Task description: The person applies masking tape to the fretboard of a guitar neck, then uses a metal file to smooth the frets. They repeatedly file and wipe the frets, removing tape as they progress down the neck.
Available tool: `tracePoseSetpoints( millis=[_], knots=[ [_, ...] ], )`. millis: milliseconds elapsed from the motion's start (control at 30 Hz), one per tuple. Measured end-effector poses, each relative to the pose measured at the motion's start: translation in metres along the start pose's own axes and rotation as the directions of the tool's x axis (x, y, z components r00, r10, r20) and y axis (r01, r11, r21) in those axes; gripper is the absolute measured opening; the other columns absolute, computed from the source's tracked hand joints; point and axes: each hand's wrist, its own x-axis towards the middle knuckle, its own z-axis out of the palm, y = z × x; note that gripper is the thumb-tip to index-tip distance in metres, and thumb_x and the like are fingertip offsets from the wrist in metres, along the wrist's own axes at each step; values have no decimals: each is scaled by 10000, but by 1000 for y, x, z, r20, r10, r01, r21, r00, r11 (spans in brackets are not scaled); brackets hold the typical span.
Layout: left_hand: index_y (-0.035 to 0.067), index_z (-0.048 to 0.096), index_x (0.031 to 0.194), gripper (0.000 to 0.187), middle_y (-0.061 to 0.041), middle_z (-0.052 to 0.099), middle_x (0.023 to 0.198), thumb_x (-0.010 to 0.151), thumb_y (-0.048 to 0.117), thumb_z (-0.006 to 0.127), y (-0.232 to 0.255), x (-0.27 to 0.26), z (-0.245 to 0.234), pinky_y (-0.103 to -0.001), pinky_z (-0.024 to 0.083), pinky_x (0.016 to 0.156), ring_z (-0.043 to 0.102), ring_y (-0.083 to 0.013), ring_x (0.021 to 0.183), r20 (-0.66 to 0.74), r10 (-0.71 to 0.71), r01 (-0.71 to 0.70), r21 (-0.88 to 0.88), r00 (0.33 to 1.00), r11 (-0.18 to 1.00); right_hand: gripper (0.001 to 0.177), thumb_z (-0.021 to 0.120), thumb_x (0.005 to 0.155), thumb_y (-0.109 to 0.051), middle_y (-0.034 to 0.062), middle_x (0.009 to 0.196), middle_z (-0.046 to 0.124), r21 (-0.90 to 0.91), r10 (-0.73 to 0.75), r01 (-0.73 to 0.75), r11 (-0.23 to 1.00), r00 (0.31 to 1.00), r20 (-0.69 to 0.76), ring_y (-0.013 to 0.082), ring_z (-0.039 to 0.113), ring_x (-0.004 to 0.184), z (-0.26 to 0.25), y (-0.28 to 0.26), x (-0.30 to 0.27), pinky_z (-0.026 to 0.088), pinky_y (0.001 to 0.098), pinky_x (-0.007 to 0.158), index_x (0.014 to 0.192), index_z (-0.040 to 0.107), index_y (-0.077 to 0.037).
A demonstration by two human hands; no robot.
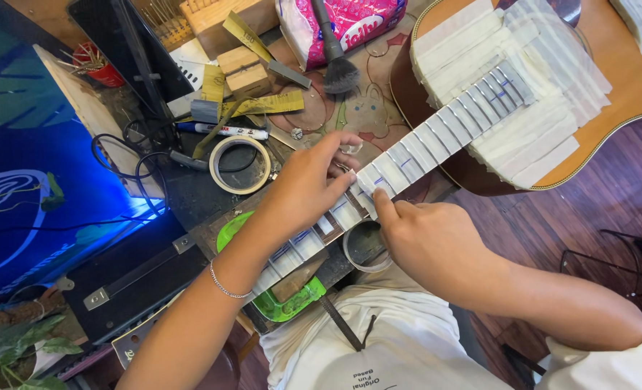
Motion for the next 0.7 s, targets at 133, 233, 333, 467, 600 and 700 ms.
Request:
tracePoseSetpoints(
  millis=[133,233,333,467,600,700],
  knots=[
    [124,530,1332,477,-95,776,1048,888,49,688,12,-2,-4,-455,570,878,725,-329,1001,-17,153,-149,147,988,978,340,587,910,-214,18,618,653,65,89,-88,994,996,-1,175,680,498,-8,9,-8,503,276,445,1189,688,-48],
    [127,538,1328,492,-66,765,996,875,45,712,9,0,-1,-474,553,886,688,-337,1001,19,204,-204,189,979,961,353,592,908,-193,21,646,685,154,148,-154,976,988,54,191,709,542,-12,16,-12,533,291,476,1223,685,-63],
    [145,559,1258,417,-47,774,930,882,105,735,-6,4,6,-426,575,851,706,-299,942,-39,118,-114,100,992,988,340,606,910,-211,40,664,695,208,189,-199,958,979,71,213,719,558,-11,22,-15,539,307,485,1206,692,-66],
    [145,575,1230,371,-49,772,916,892,108,724,-13,7,6,-385,581,797,724,-245,870,-45,71,-70,24,996,997,305,603,932,-189,83,693,716,291,224,-230,929,973,53,273,733,596,-11,28,-12,551,359,499,1188,707,-59],
    [136,589,1220,306,-62,781,915,928,97,674,-1,3,-5,-430,570,816,729,-299,889,-29,100,-98,69,995,993,298,609,931,-172,72,667,714,364,236,-220,905,972,1,278,729,591,-5,28,-7,544,352,490,1188,723,-73],
    [129,595,1196,309,-55,785,904,909,108,707,12,-5,-8,-442,566,844,721,-309,922,-24,140,-136,142,990,981,286,616,932,-179,87,657,708,399,243,-217,891,970,-13,302,725,591,-2,31,-8,543,369,484,1175,723,-74]
  ],
)
